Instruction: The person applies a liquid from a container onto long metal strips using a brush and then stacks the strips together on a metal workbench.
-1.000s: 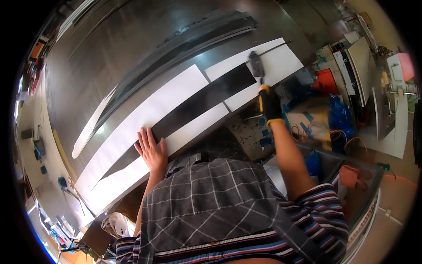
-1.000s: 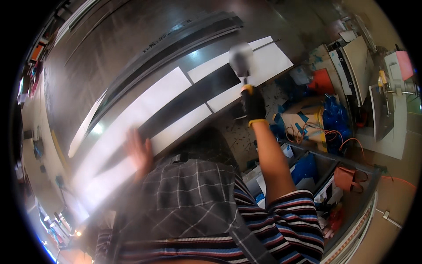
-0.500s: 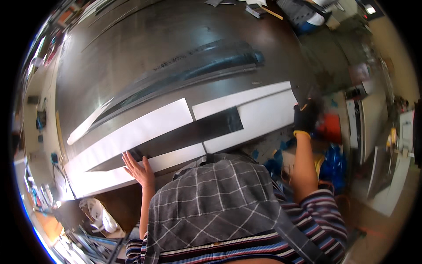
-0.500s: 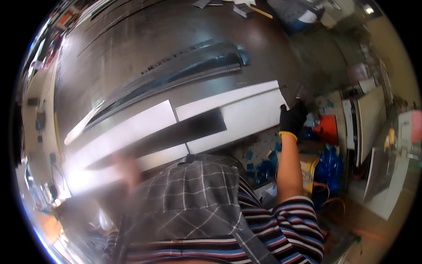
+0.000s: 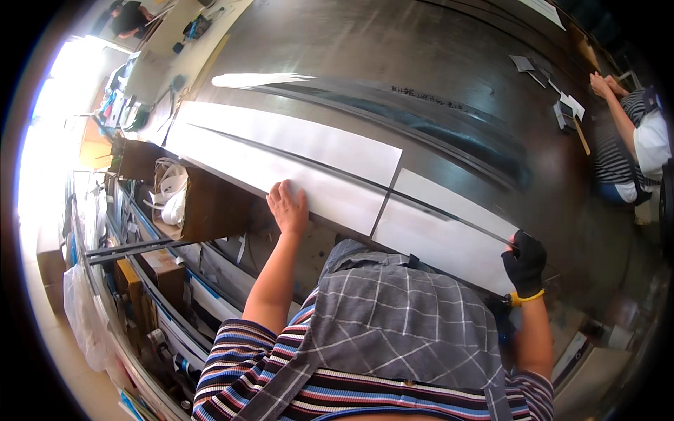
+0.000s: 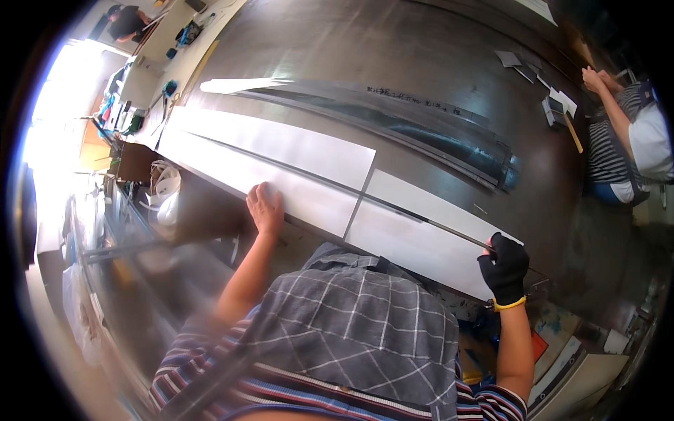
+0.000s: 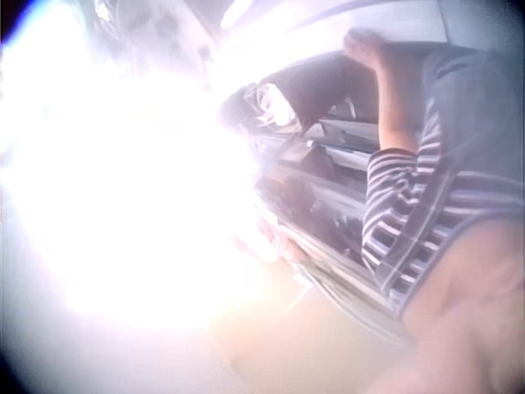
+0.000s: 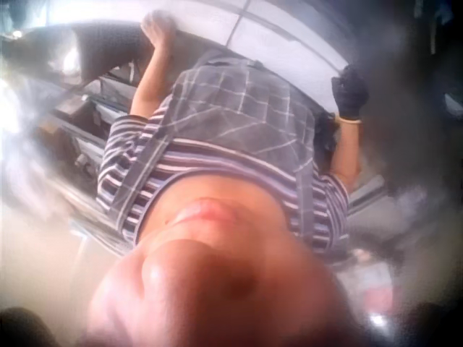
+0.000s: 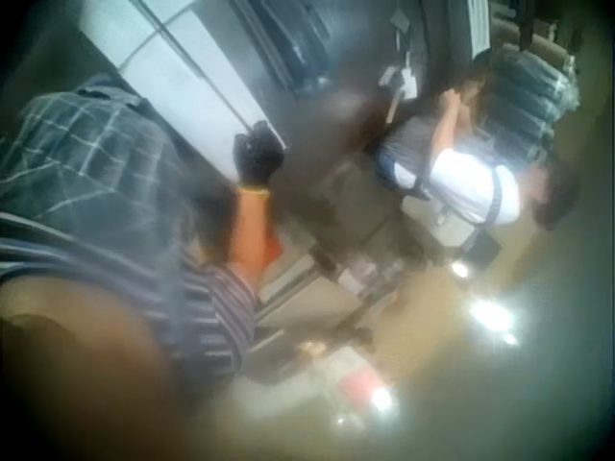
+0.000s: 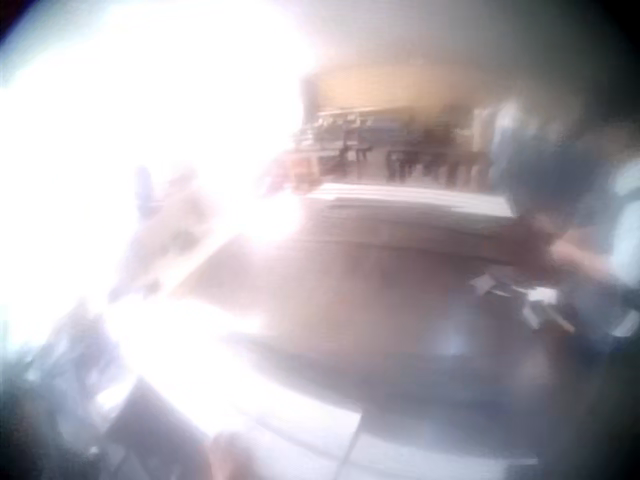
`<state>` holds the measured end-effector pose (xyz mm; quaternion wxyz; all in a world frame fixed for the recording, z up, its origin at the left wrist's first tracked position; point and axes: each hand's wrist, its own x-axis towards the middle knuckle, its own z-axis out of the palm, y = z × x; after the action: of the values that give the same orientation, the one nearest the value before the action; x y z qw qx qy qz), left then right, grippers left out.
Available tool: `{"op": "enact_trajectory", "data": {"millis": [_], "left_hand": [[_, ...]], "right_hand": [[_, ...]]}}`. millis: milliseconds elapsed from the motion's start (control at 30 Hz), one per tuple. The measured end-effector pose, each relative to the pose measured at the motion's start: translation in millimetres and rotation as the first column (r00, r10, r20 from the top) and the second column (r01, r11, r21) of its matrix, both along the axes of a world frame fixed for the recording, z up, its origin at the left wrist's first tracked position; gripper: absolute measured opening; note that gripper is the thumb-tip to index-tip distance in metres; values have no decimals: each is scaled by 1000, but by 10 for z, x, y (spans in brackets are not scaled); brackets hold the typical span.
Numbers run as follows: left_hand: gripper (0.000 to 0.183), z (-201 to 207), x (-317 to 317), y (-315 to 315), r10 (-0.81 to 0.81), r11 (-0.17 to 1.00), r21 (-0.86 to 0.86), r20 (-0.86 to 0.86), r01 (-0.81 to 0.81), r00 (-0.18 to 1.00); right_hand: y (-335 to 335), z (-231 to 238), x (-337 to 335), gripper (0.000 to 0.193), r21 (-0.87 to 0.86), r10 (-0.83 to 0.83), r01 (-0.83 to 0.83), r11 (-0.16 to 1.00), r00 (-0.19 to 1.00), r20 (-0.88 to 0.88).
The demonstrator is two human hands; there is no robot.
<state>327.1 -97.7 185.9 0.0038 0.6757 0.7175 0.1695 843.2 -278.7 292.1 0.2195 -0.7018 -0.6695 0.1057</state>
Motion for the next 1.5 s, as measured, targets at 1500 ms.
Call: {"op": "enact_trajectory", "data": {"millis": [1500], "left_hand": [[50,211,-2104,1422,-592,806,-167,-218,568,776]], "right_hand": [[-214,-864,-3175,37,-184,-806,848,497,373,-460]]}}
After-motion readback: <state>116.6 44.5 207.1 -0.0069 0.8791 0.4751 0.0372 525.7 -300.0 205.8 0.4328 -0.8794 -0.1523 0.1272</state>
